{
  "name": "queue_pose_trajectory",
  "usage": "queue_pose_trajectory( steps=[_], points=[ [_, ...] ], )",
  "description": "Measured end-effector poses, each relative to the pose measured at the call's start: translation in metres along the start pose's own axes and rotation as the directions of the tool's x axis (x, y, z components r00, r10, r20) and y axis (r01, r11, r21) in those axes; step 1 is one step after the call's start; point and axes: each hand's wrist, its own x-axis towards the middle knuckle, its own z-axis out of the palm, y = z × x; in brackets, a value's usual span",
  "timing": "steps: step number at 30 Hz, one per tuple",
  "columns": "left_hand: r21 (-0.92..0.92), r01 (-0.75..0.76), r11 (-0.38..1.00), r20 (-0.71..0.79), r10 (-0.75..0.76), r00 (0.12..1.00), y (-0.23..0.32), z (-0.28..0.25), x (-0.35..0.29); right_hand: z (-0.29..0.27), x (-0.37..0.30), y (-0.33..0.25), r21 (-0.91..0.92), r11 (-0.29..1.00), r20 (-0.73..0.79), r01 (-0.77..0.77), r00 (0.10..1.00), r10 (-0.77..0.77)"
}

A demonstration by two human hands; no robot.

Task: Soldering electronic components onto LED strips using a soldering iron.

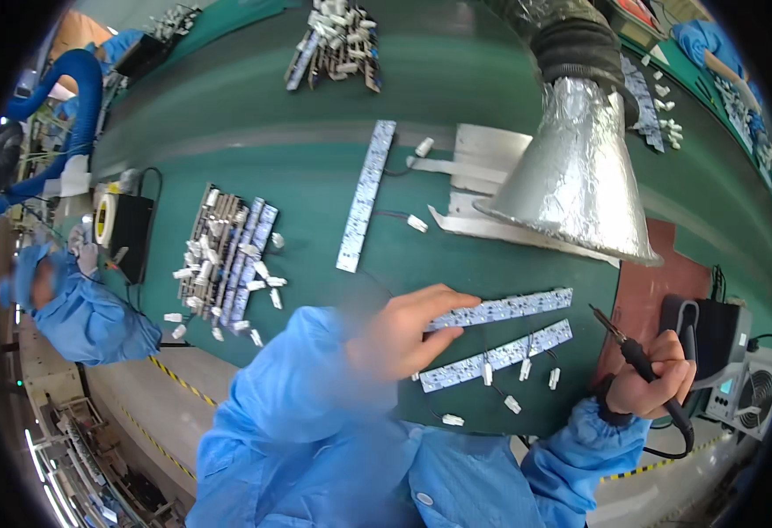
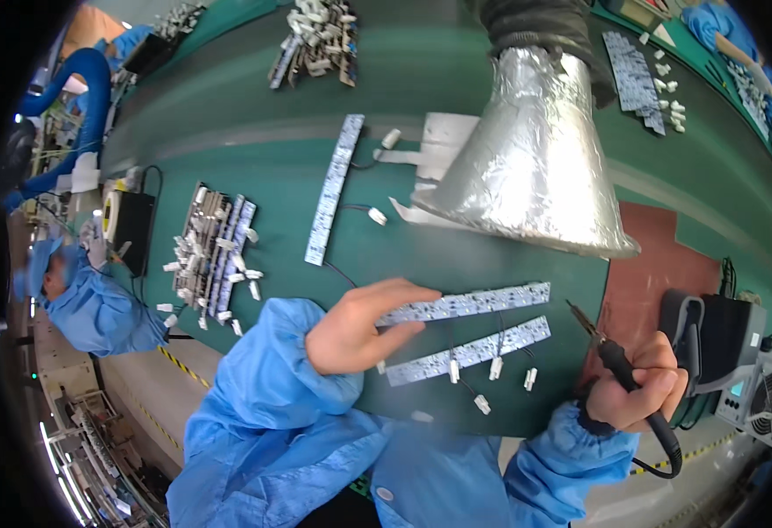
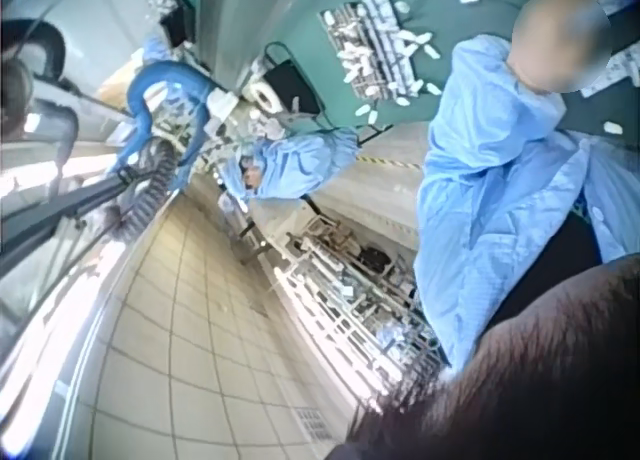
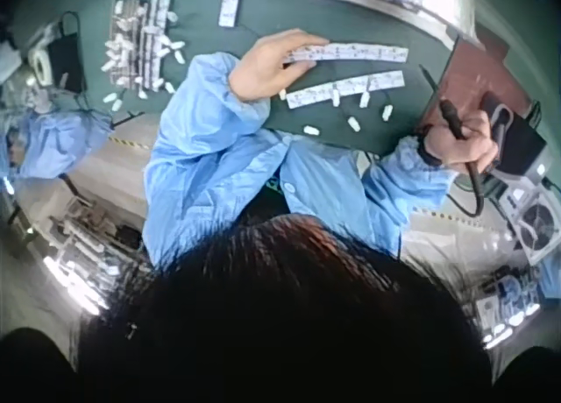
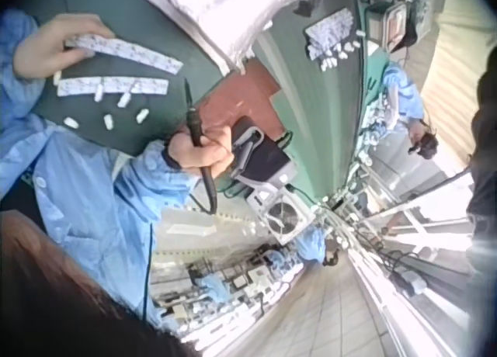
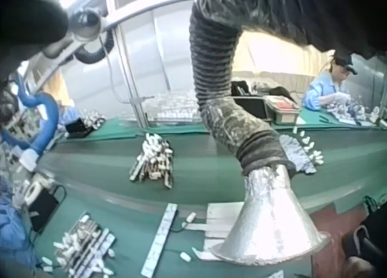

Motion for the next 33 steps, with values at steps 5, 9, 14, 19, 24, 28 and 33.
queue_pose_trajectory(
  steps=[5,9,14,19,24,28,33],
  points=[
    [0.003,-0.012,1.000,0.033,0.012,0.999,0.003,0.002,0.001,-0.015,-0.006,0.015,-0.001,0.999,0.109,-0.045,0.993,0.044],
    [0.093,0.020,0.995,0.017,-0.022,1.000,0.009,0.000,0.005,0.004,-0.010,0.010,-0.011,0.998,0.078,-0.063,0.995,0.063],
    [0.140,-0.037,0.989,-0.017,0.040,0.999,0.007,-0.002,0.003,0.006,-0.010,0.019,-0.020,0.996,0.135,0.087,0.987,-0.083],
    [0.089,0.033,0.995,-0.021,-0.032,0.999,0.006,0.001,0.004,0.000,-0.009,0.015,-0.064,0.998,0.232,0.002,0.973,0.012],
    [0.040,0.085,0.996,-0.016,-0.084,0.996,0.008,0.004,0.003,0.001,-0.009,0.014,-0.073,0.997,0.262,0.019,0.965,0.001],
    [0.050,0.112,0.992,-0.022,-0.111,0.994,0.010,0.004,0.002,0.002,-0.009,0.015,-0.085,0.996,0.278,0.010,0.961,0.014],
    [0.046,0.090,0.995,-0.027,-0.089,0.996,0.010,0.005,0.003,0.002,-0.008,0.014,-0.101,0.995,0.292,0.019,0.956,0.012]
  ],
)
